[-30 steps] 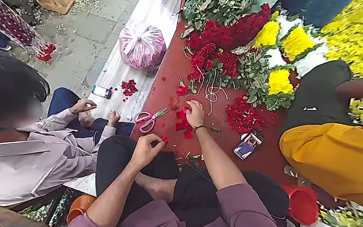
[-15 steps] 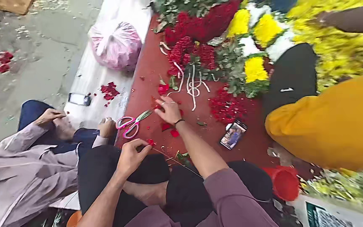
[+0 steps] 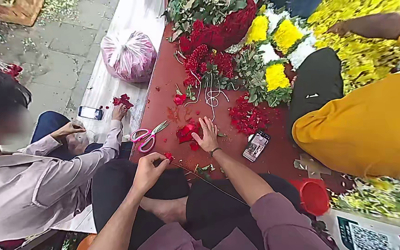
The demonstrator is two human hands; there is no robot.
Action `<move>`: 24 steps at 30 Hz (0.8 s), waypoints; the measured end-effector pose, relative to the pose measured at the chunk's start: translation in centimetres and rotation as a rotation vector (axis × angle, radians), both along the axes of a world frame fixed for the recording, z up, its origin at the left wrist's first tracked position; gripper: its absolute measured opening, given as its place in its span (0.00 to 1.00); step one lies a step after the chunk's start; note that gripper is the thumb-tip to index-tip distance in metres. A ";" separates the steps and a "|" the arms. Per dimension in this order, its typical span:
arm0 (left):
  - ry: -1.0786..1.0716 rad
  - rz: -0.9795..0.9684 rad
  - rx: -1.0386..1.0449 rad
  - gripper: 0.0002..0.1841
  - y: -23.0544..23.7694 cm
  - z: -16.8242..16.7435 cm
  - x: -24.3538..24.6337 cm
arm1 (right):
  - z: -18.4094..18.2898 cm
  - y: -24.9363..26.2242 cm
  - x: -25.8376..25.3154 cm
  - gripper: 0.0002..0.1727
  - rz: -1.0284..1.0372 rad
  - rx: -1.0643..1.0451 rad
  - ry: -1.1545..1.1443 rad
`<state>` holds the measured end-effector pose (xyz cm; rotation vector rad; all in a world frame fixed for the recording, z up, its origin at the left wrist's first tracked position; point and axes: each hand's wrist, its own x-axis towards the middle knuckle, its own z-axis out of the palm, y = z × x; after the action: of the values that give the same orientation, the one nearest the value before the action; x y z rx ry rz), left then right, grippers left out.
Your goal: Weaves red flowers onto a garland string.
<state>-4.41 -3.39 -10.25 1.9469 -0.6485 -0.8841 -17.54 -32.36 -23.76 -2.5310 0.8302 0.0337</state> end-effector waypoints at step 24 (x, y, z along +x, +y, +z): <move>-0.023 -0.009 0.104 0.08 0.1 -0.4 -0.1 | 1.8 -3.4 4.7 0.23 -0.030 -0.177 0.036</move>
<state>-4.56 -3.28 -10.64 2.0508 -0.6357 -0.9184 -12.86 -35.80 -22.01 -2.6894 0.9217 -0.0045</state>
